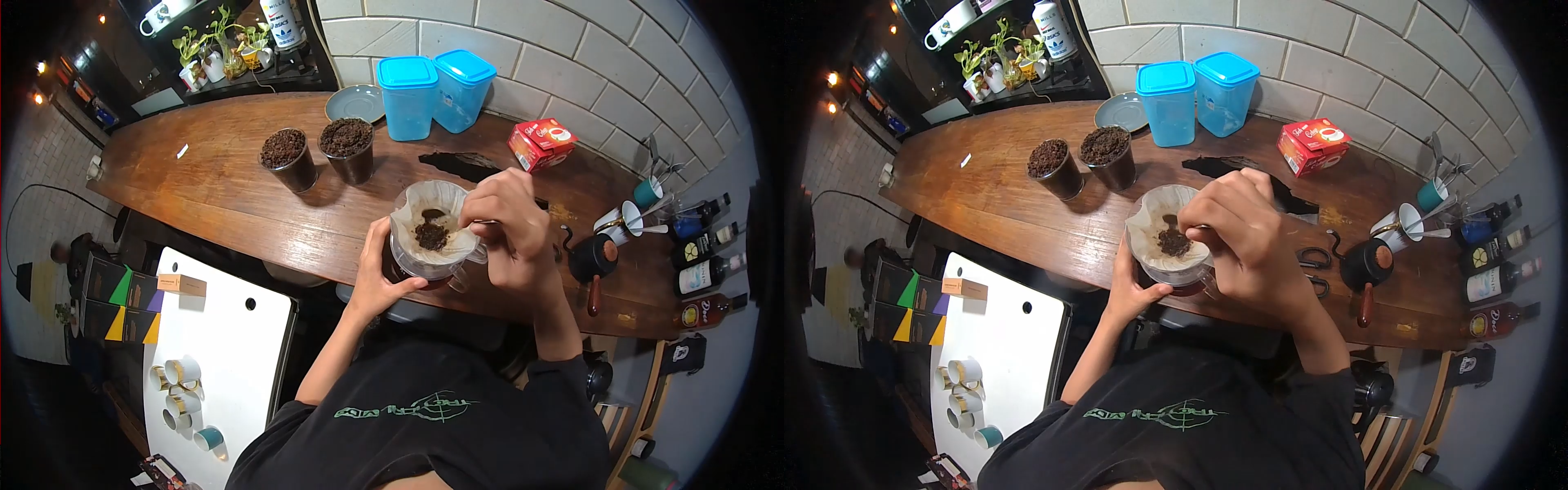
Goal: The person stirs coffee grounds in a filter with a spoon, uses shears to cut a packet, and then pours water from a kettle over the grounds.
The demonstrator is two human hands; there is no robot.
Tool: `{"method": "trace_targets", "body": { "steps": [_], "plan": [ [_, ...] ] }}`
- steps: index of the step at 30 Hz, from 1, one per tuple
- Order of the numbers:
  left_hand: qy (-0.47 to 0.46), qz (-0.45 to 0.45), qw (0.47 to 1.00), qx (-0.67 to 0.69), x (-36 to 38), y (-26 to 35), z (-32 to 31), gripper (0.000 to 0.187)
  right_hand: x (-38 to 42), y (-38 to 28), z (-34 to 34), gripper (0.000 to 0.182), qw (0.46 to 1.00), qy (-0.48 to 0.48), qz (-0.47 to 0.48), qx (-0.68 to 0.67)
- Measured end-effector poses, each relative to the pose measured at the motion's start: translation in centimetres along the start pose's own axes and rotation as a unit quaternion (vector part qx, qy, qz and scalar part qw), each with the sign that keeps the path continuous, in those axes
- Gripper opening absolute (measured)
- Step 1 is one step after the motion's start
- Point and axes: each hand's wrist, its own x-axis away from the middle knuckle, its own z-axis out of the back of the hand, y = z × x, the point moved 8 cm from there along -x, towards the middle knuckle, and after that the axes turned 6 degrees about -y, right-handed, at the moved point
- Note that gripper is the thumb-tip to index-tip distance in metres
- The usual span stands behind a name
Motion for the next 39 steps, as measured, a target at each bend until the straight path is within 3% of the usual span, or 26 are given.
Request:
{"method": "trace_targets", "body": {
  "steps": [4,9,12,18,31,33,36,39],
  "plan": [
    [0.005,-0.001,1.000,0.002,0.0,0.1,0.1,0.104,0.1,-0.3,-0.5,0.019,0.998,-0.059,-0.005,-0.008],
    [0.007,-0.006,1.000,-0.003,0.0,0.2,0.1,0.104,0.7,-0.7,1.1,0.019,0.998,0.017,0.014,-0.053],
    [0.006,-0.002,1.000,-0.002,0.0,0.3,0.1,0.104,0.5,-1.4,-0.1,0.020,0.999,-0.032,0.025,-0.003],
    [0.007,0.005,1.000,0.000,0.1,0.3,0.1,0.103,0.5,-1.0,0.0,0.020,0.999,-0.010,0.007,0.047],
    [0.008,-0.003,1.000,-0.010,0.1,0.5,0.2,0.103,0.8,-0.4,-0.2,0.010,1.000,-0.011,0.009,-0.002],
    [0.009,-0.002,1.000,-0.006,0.1,0.4,0.1,0.103,0.8,-0.4,0.4,0.024,0.999,0.016,0.007,-0.035],
    [0.008,-0.002,1.000,0.004,0.1,0.2,0.0,0.103,0.8,-0.2,-0.3,0.024,1.000,-0.013,-0.005,-0.019],
    [0.011,-0.005,1.000,0.002,0.1,0.3,0.1,0.103,0.9,-0.8,0.3,0.024,1.000,0.017,0.005,0.020]
  ]
}}
